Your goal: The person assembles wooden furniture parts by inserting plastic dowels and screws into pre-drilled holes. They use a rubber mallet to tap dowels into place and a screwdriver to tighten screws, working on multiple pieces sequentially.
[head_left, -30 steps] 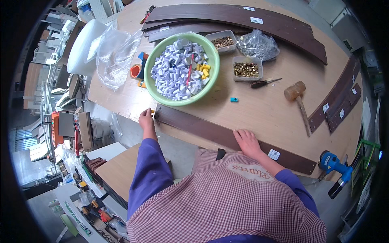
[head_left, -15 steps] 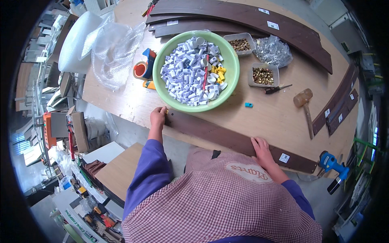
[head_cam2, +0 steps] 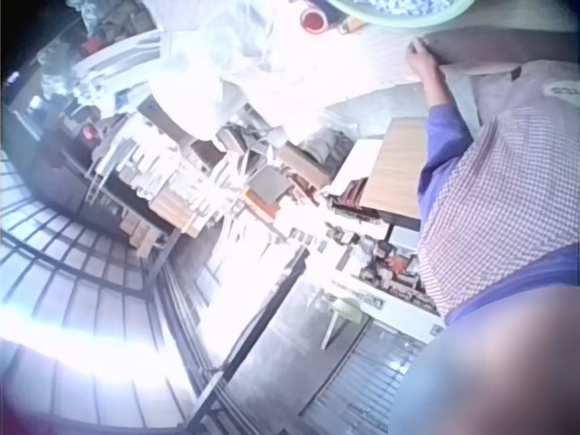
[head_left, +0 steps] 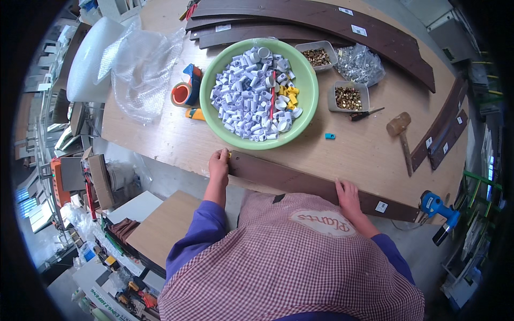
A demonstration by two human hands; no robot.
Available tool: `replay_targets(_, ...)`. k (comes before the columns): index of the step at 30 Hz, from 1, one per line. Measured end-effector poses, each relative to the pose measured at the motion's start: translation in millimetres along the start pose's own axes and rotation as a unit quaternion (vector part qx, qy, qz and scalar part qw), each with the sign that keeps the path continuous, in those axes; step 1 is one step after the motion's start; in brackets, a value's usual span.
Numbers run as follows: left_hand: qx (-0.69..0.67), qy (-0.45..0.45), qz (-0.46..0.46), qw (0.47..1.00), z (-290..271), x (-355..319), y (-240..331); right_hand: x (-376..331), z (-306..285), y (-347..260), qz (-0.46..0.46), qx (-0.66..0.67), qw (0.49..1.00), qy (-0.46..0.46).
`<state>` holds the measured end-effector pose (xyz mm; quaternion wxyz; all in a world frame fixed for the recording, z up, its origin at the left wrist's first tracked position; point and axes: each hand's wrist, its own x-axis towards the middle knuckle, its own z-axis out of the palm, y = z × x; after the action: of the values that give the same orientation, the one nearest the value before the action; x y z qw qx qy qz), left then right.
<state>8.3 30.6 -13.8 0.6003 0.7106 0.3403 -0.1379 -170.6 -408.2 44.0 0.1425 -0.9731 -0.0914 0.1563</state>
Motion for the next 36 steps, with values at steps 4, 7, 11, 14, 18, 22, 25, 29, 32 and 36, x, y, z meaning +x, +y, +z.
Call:
replay_targets(4, -0.154, -0.125, -0.081, 0.977, -4.5, -15.5, 5.0, 22.2, 22.5, -9.6, -0.016, -0.015, 0.999, 0.040)
replay_targets(7, -0.214, -0.189, -0.121, 0.951, -15.5, -26.7, 19.1, 27.4, 24.3, -14.9, -0.023, 0.007, 0.999, 0.047)
replay_targets(11, -0.221, -0.249, -0.135, 0.933, -23.4, -34.6, 37.5, 21.0, 9.7, -18.6, -0.037, 0.019, 0.997, 0.061)
replay_targets(14, -0.224, -0.237, -0.128, 0.936, -21.0, -40.7, 46.0, 19.0, 0.0, -22.8, -0.037, 0.032, 0.997, 0.066)
replay_targets(18, -0.262, -0.208, -0.113, 0.935, -12.8, -53.3, 54.3, 18.4, -7.0, -27.5, -0.039, 0.000, 0.997, 0.074)
replay_targets(22, -0.270, -0.204, -0.112, 0.935, -10.0, -59.6, 62.0, 13.2, -14.0, -28.0, -0.031, 0.010, 0.997, 0.067)
replay_targets(25, -0.235, -0.217, -0.104, 0.942, -10.7, -58.2, 63.2, 12.1, -17.2, -27.9, -0.026, -0.009, 0.998, 0.051)
replay_targets(29, -0.159, -0.196, -0.002, 0.968, -5.2, -58.7, 57.2, 12.5, -18.1, -28.0, -0.019, -0.035, 0.999, 0.028)
replay_targets(32, -0.100, -0.180, 0.002, 0.979, 0.1, -58.2, 51.5, 9.0, -18.5, -26.2, -0.013, -0.013, 1.000, 0.010)
replay_targets(36, -0.043, -0.127, 0.008, 0.991, -0.6, -50.9, 41.9, 15.4, -11.0, -25.3, -0.016, -0.002, 1.000, -0.015)
